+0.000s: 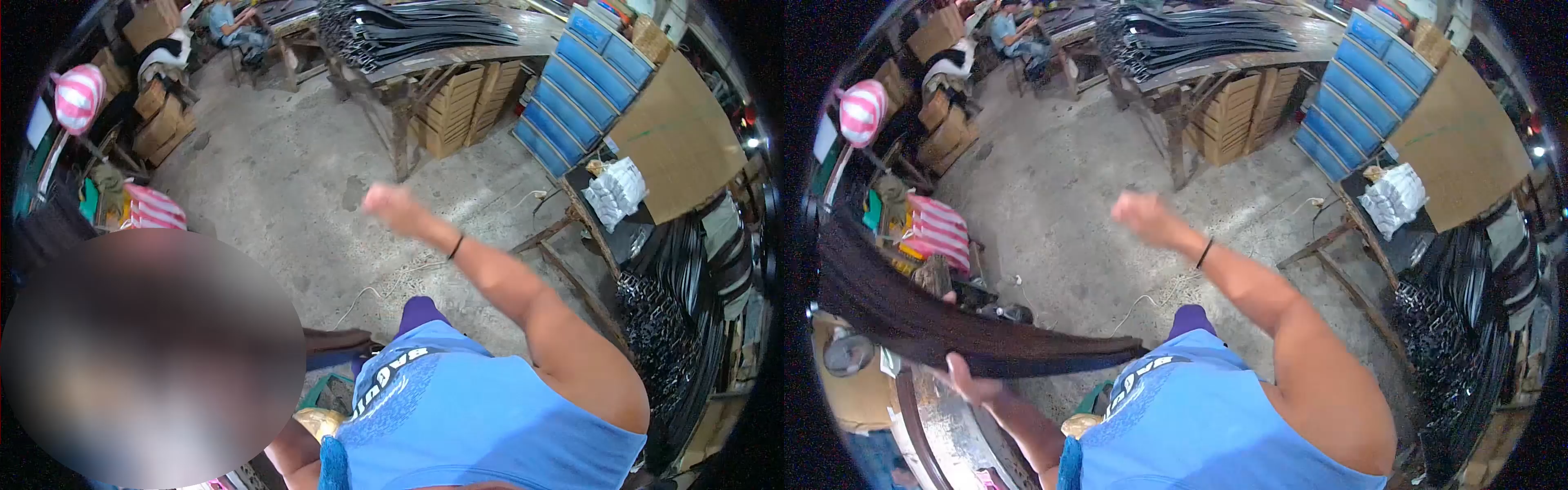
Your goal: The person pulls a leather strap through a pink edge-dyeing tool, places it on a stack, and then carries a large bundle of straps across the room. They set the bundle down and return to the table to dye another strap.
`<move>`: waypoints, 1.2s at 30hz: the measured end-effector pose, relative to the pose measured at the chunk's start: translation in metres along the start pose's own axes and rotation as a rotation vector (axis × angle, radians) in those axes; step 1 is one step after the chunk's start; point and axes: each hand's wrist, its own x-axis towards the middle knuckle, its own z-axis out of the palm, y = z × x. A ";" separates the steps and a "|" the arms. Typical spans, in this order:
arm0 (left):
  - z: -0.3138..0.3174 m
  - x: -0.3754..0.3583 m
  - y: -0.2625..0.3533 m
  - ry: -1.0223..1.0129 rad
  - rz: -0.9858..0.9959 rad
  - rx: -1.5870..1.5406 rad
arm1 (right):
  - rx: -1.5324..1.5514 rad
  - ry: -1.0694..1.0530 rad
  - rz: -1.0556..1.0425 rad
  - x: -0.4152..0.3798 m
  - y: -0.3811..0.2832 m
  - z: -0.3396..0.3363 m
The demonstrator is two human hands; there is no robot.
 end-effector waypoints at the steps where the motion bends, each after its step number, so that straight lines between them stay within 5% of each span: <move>1: -0.020 0.004 -0.016 -0.050 -0.064 -0.080 | 0.023 0.166 -0.171 0.024 -0.014 -0.023; 2: -0.011 0.009 -0.009 -0.046 -0.152 -0.028 | -0.241 0.294 -0.438 0.044 -0.042 -0.047; 3: -0.026 0.012 -0.026 -0.019 -0.169 0.062 | -0.113 0.152 -0.213 0.059 -0.082 -0.075; 5: -0.029 0.021 -0.030 -0.107 -0.293 0.198 | -0.329 0.179 -0.706 0.092 -0.150 -0.106; 12: -0.007 0.054 -0.078 -0.204 0.226 0.421 | -0.588 -0.351 -1.375 0.146 -0.306 -0.070; 17: -0.012 0.076 -0.097 -0.010 0.452 0.711 | -0.667 -0.547 -1.563 0.170 -0.315 -0.009; 19: -0.010 0.076 -0.086 0.032 0.346 0.769 | -0.797 -0.448 -1.634 0.180 -0.309 0.002; 28: -0.003 0.093 -0.060 0.195 0.627 1.294 | -0.892 -0.019 -1.770 0.213 -0.310 0.012; 33: 0.001 0.106 -0.031 0.187 0.692 1.524 | -0.825 -0.132 -1.785 0.250 -0.314 -0.003; 36: 0.006 0.109 0.000 0.215 0.627 1.611 | -0.809 0.016 -1.851 0.261 -0.331 -0.009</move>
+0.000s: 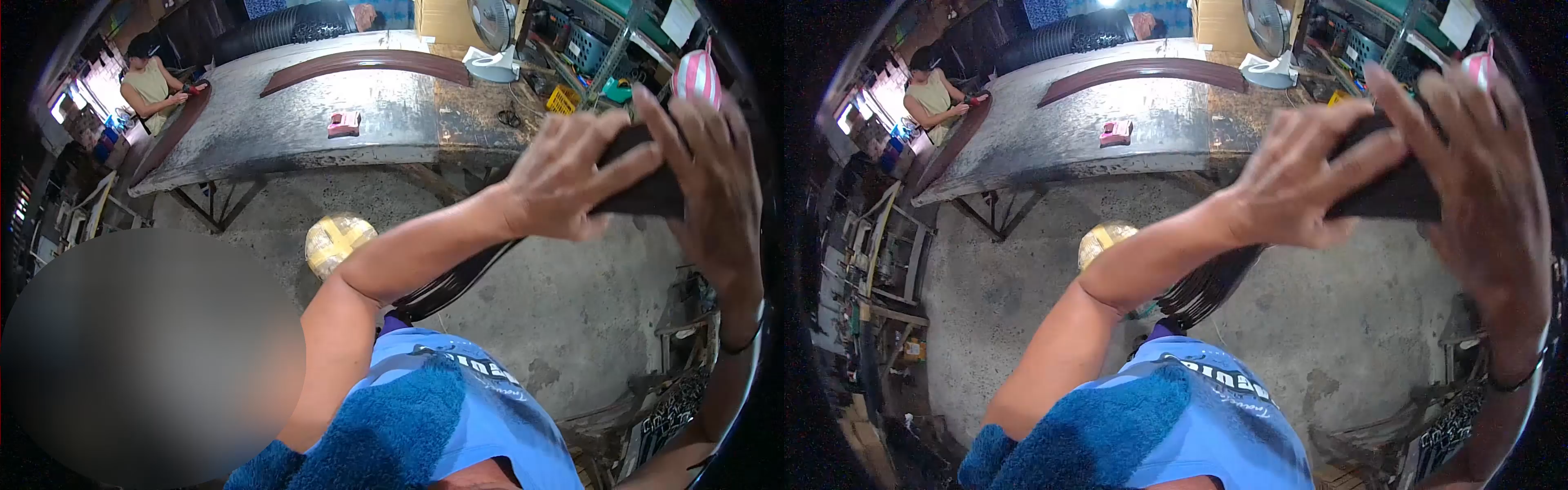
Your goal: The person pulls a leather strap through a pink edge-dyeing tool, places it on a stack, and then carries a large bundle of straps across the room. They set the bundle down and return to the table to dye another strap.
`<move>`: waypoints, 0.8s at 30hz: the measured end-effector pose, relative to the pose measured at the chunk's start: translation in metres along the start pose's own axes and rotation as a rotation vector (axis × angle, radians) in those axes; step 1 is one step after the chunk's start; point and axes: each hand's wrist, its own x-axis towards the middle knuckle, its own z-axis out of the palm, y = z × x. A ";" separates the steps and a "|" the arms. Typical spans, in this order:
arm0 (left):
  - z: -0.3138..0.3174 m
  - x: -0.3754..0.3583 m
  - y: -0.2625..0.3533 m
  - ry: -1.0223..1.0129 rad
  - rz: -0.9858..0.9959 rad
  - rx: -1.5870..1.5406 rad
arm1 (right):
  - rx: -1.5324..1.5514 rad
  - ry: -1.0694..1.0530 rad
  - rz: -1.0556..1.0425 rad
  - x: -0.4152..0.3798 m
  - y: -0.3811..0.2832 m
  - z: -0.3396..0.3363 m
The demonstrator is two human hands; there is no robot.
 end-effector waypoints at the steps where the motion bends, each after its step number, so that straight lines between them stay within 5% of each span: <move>1: -0.007 0.004 -0.001 0.010 0.002 0.046 | -0.036 0.060 -0.022 0.004 0.006 -0.002; 5: -0.038 0.018 -0.011 0.087 0.036 0.186 | -0.035 0.240 -0.106 0.032 0.016 -0.004; 9: -0.091 0.031 -0.016 0.054 0.028 0.424 | -0.012 0.640 -0.311 0.077 0.027 -0.009; 13: -0.141 0.038 -0.033 0.184 0.152 0.644 | -0.001 0.663 -0.346 0.107 0.026 -0.018; 16: -0.173 0.022 -0.046 0.208 0.038 0.917 | 0.026 0.650 -0.360 0.132 0.029 -0.020; 24: -0.171 -0.118 -0.063 0.213 -0.370 0.764 | 0.139 0.550 -0.385 0.192 0.027 -0.010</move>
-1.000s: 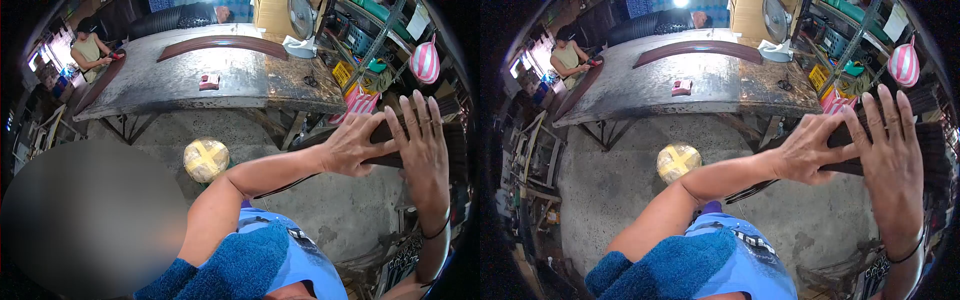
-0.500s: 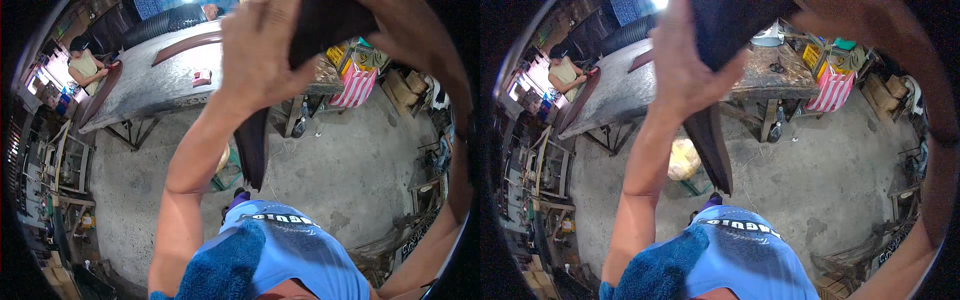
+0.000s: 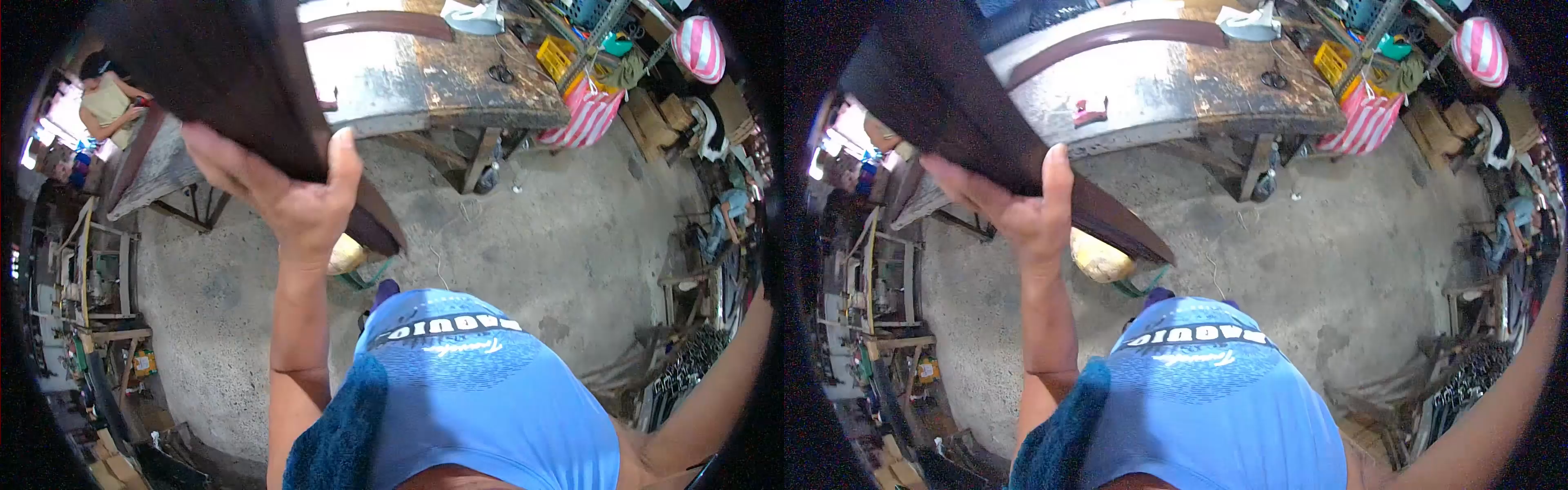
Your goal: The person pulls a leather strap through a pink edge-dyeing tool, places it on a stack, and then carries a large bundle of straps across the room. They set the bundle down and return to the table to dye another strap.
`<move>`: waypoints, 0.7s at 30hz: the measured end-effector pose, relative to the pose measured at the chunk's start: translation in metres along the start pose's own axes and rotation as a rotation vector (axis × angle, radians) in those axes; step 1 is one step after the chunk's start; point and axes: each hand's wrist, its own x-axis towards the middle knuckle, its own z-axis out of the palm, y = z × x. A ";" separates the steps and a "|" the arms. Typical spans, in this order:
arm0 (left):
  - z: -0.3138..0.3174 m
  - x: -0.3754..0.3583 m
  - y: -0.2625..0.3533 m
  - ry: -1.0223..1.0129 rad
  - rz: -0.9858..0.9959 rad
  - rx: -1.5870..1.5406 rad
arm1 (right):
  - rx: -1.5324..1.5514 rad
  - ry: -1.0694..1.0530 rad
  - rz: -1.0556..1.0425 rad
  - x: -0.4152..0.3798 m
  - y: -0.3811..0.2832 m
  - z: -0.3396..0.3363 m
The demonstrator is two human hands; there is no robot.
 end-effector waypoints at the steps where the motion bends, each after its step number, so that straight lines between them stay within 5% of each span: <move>1: 0.001 -0.013 -0.011 -0.045 -0.056 -0.008 | 0.021 -0.016 0.003 0.006 0.002 0.007; 9: 0.012 -0.086 -0.114 -0.041 -0.361 0.125 | 0.131 -0.098 0.033 0.046 0.023 0.054; 21: 0.014 -0.162 -0.249 0.016 -0.467 0.241 | 0.312 -0.098 0.121 0.087 0.045 0.089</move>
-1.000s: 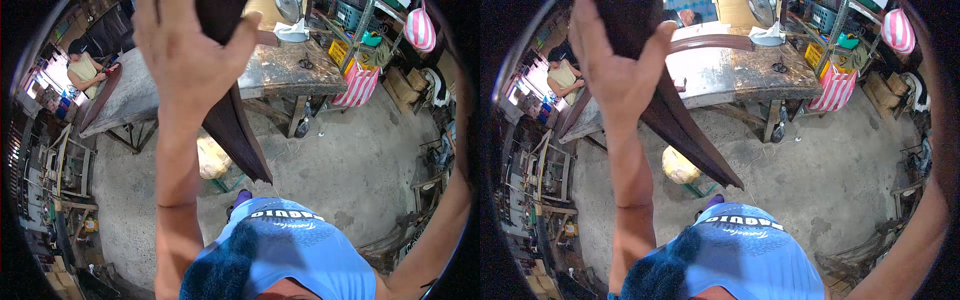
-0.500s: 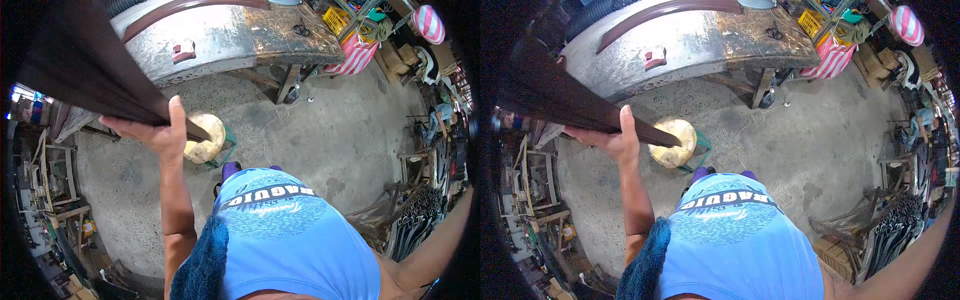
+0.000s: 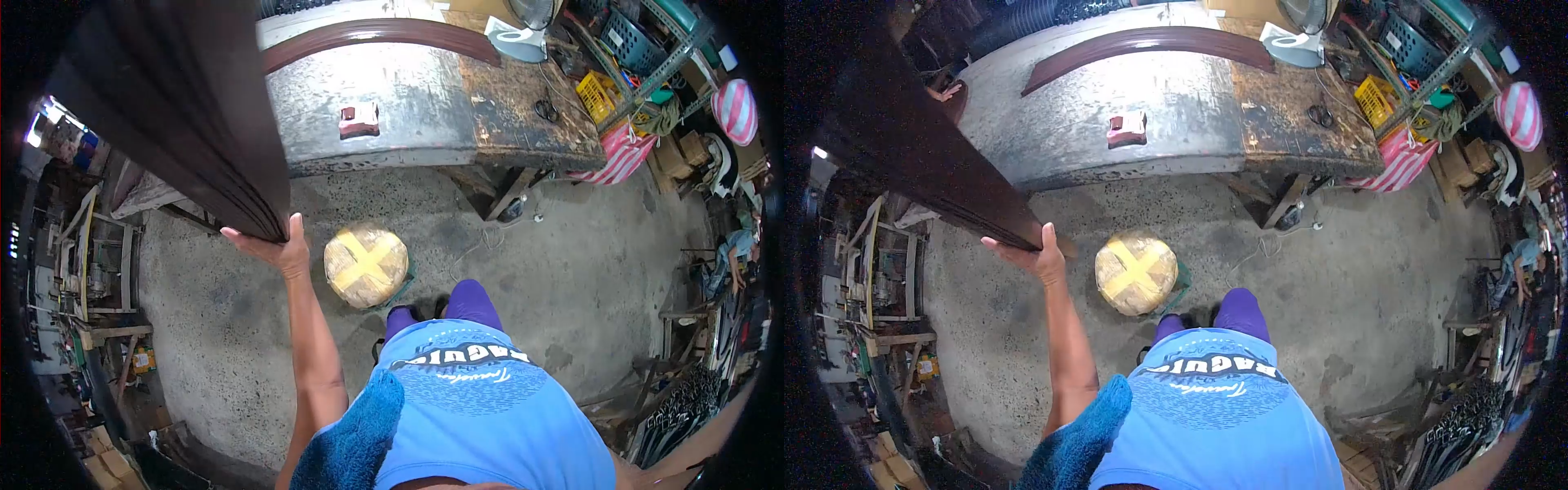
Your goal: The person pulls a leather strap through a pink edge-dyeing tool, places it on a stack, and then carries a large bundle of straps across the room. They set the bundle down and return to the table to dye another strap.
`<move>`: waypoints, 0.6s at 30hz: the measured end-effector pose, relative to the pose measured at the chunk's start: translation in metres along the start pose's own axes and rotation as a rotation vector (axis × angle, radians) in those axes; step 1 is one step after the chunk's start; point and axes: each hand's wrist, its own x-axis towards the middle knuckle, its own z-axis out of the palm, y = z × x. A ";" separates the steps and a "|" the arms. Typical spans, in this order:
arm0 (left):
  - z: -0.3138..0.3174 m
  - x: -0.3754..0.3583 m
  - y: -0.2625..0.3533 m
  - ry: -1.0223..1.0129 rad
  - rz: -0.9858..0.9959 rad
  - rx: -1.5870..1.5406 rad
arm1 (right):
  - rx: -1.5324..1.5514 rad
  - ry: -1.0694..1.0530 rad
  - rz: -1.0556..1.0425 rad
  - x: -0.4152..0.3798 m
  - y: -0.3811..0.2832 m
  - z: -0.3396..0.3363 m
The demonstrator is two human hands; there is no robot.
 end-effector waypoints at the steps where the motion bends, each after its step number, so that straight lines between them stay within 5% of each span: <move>1: 0.000 0.005 -0.004 0.013 0.001 0.002 | 0.018 0.003 0.007 0.002 0.003 0.002; 7: 0.000 0.040 -0.013 -0.109 -0.115 -0.394 | 0.214 0.022 0.102 0.006 0.046 0.021; 12: 0.019 0.080 -0.028 -0.214 -0.051 -0.319 | 0.421 0.022 0.218 -0.003 0.113 0.064; 18: 0.071 0.153 -0.013 -0.608 -0.129 -0.155 | 0.693 -0.097 0.425 -0.030 0.223 0.173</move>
